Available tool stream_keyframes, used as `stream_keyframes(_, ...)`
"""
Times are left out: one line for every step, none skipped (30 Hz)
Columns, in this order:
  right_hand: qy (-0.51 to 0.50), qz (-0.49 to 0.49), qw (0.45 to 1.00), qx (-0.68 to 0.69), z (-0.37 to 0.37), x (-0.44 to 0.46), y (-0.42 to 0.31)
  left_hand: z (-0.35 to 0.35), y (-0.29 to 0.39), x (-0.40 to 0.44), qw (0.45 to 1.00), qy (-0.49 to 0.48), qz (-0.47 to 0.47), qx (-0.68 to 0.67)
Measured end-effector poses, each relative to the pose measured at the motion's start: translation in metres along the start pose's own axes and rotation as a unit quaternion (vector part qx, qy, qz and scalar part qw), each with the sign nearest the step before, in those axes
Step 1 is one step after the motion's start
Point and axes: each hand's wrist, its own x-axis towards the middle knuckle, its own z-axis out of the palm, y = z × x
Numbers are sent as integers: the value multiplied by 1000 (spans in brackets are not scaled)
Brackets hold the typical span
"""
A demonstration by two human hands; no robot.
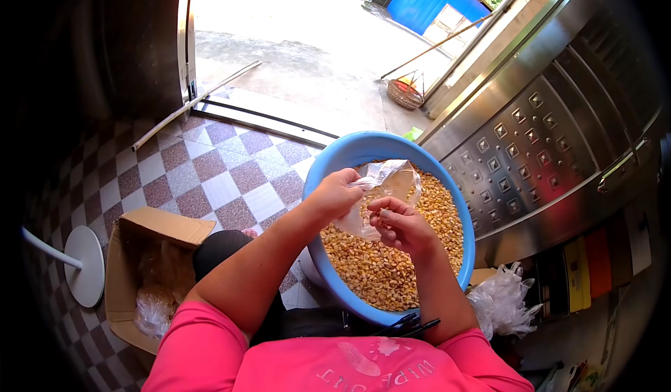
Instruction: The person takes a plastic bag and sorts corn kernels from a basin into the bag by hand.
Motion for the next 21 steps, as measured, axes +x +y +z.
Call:
stream_keyframes(66, -39, 995, 62, -1, 4, 1, 0, 0, 0, 1000, 1, 0, 0)
stream_keyframes(25, -58, 993, 103, -17, 9, 8, 0, 0, 0, 1000, -2, -1, 5)
stream_keyframes(25, -57, 993, 103, -13, 9, 8, 1, 0, 0, 1000, -4, -2, 10)
stream_keyframes(64, -67, 988, 123, -5, 11, 7, 1, 0, 0, 1000, -4, -2, 10)
stream_keyframes(103, -77, 982, 142, -1, 12, 6, 2, -2, 1, 1000, -4, 1, 5)
stream_keyframes(102, -77, 982, 141, -2, 13, 7, 2, 0, 0, 1000, -3, 3, -1)
stream_keyframes(75, -88, 983, 142, -4, 15, 10, 2, 2, -1, 1000, -2, 4, -1)
stream_keyframes(48, -99, 984, 144, -5, 16, 12, 3, 6, -4, 1000, -6, -6, -19)
stream_keyframes(48, -99, 984, 143, -4, 16, 12, 3, 9, -6, 999, -11, -15, -38)
stream_keyframes(45, -107, 984, 133, -3, 16, 12, 4, 8, -6, 999, -11, -15, -38)
stream_keyframes(42, -115, 985, 123, -2, 16, 12, 4, 7, -6, 999, -11, -19, -43)
stream_keyframes(42, -115, 985, 122, -2, 16, 12, 4, 6, -5, 999, -11, -24, -48)
stream_keyframes(38, -142, 984, 104, -2, 17, 12, 4, 5, -4, 999, -11, -24, -47)
stream_keyframes(34, -168, 981, 86, -3, 17, 12, 2, 5, -3, 999, -13, -16, -25)
stream_keyframes(34, -168, 981, 86, -2, 17, 11, 1, 4, -3, 1000, -15, -9, -2)
stream_keyframes(59, -181, 979, 76, -2, 16, 9, 1, 2, -1, 1000, -15, -8, -2)
stream_keyframes(83, -193, 975, 67, -2, 16, 8, 0, -1, 0, 1000, -15, -10, 6)
stream_keyframes(83, -193, 975, 67, -3, 15, 7, 0, -2, 1, 1000, -16, -11, 15)
stream_keyframes(101, -207, 973, 22, -4, 15, 6, 1, -2, 1, 1000, -17, -11, 15)
stream_keyframes(118, -221, 968, -22, -5, 14, 6, 1, -2, 1, 1000, -14, -12, 12)
stream_keyframes(119, -221, 968, -22, -6, 14, 6, 2, -1, 0, 1000, -12, -13, 8)
